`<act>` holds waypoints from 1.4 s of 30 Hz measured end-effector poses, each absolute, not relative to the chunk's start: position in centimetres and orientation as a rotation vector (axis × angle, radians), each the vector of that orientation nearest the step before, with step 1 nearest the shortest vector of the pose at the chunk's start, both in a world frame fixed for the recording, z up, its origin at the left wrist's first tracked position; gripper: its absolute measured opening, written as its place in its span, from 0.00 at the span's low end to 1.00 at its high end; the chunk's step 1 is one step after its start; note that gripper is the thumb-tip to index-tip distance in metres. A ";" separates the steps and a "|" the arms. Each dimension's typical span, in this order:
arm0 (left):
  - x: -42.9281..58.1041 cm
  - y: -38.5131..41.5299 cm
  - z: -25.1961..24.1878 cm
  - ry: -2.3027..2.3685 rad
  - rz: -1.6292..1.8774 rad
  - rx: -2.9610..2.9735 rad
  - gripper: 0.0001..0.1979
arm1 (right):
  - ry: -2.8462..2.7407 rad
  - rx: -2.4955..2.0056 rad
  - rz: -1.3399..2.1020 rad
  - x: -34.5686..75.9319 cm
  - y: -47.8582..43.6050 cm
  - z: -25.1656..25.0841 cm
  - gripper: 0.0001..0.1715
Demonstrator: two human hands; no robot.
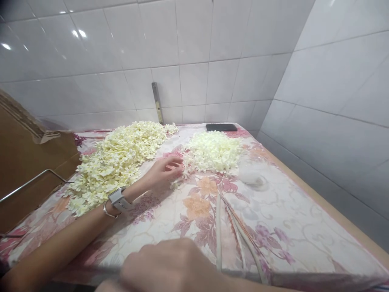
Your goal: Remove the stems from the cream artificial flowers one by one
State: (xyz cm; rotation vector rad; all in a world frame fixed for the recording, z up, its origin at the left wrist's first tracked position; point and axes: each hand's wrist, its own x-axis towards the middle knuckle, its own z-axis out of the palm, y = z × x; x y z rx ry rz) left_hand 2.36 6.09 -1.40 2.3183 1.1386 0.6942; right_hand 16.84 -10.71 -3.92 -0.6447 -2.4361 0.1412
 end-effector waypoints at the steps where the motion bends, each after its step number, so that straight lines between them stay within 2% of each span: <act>1: 1.8 6.0 -1.0 1.135 0.726 2.313 0.12 | -2.438 -0.687 0.110 16.7 -10.1 -2.0 0.14; 4: 0.1 5.8 0.0 1.175 0.797 2.302 0.11 | -2.482 -0.953 -0.123 17.1 -7.1 0.9 0.11; 7: -0.9 5.2 0.3 1.268 0.865 2.317 0.10 | -2.543 -1.083 -0.250 17.7 -3.1 -0.3 0.06; 12: -1.4 4.1 -0.4 1.384 0.933 2.437 0.09 | -2.631 -1.108 -0.322 16.8 1.8 -3.1 0.07; 18: -1.5 2.5 -1.6 1.250 0.808 2.733 0.09 | -2.702 -1.294 -0.508 18.8 5.4 -1.5 0.04; 23: -0.9 0.3 -2.5 1.025 0.691 2.919 0.08 | -2.630 -1.480 -0.652 19.8 7.4 0.8 0.15; 31: -1.1 -0.6 -3.0 0.968 0.710 2.899 0.07 | -2.774 -1.324 -0.644 16.0 8.4 -0.9 0.15; 37: -1.2 -0.1 -2.9 0.963 0.740 2.829 0.09 | -2.561 -1.560 -0.727 17.5 9.8 2.0 0.15; 42: -1.3 0.1 -3.0 0.978 0.756 2.718 0.08 | -2.680 -1.428 -0.563 10.9 11.4 1.6 0.18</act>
